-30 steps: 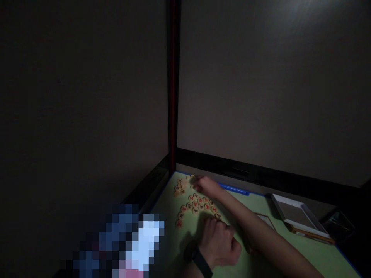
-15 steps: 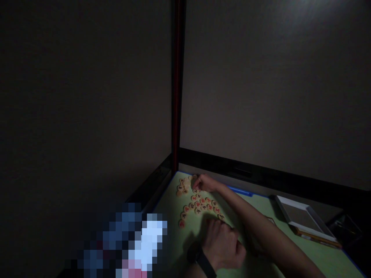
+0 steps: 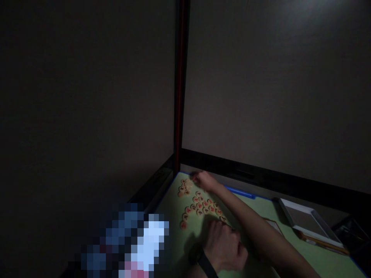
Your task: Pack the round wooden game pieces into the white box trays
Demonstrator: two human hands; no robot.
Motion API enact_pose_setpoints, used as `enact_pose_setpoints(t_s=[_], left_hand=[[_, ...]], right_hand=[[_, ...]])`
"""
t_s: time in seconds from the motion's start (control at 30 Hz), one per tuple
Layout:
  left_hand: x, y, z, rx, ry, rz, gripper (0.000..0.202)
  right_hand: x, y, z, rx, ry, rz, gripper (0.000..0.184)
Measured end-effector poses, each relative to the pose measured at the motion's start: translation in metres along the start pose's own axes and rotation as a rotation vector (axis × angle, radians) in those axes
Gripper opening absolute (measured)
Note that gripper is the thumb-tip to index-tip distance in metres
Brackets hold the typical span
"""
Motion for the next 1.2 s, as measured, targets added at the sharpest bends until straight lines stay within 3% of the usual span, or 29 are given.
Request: enact_pose_setpoints(t_s=[0.13,0.4,0.63,0.83,1.03,1.2], left_hand=[[-0.002,0.0,0.001,0.005,-0.009,0.001,0.04],[0.002,-0.002,0.002,-0.005,-0.015,-0.029,0.042],[0.0,0.0,0.0,-0.011,0.012,-0.026,0.041],[0.0,0.0,0.001,0.002,0.021,-0.006,0.039],[0.0,-0.001,0.001,-0.02,0.047,0.009,0.038],[-0.002,-0.002,0.001,-0.023,0.068,0.025,0.035]], right_hand=[[0.003,-0.008,0.004,-0.101,0.001,-0.192,0.031],[-0.008,-0.016,0.003,-0.102,-0.067,-0.306,0.031],[-0.011,-0.001,-0.007,-0.124,0.032,-0.056,0.024],[0.001,0.028,-0.018,-0.119,0.05,0.279,0.02],[0.007,0.059,-0.063,-0.151,-0.035,0.413,0.017],[-0.002,0.065,-0.094,-0.174,-0.107,0.362,0.012]])
Point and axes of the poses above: each hand's wrist, its own z-axis towards the middle knuckle, its own x-axis out of the back of the hand, y = z × x, the point moved 2 cm from there along z, towards the middle knuckle, and after that the axes turned 4 degrees about z, right-handed, at the moved point
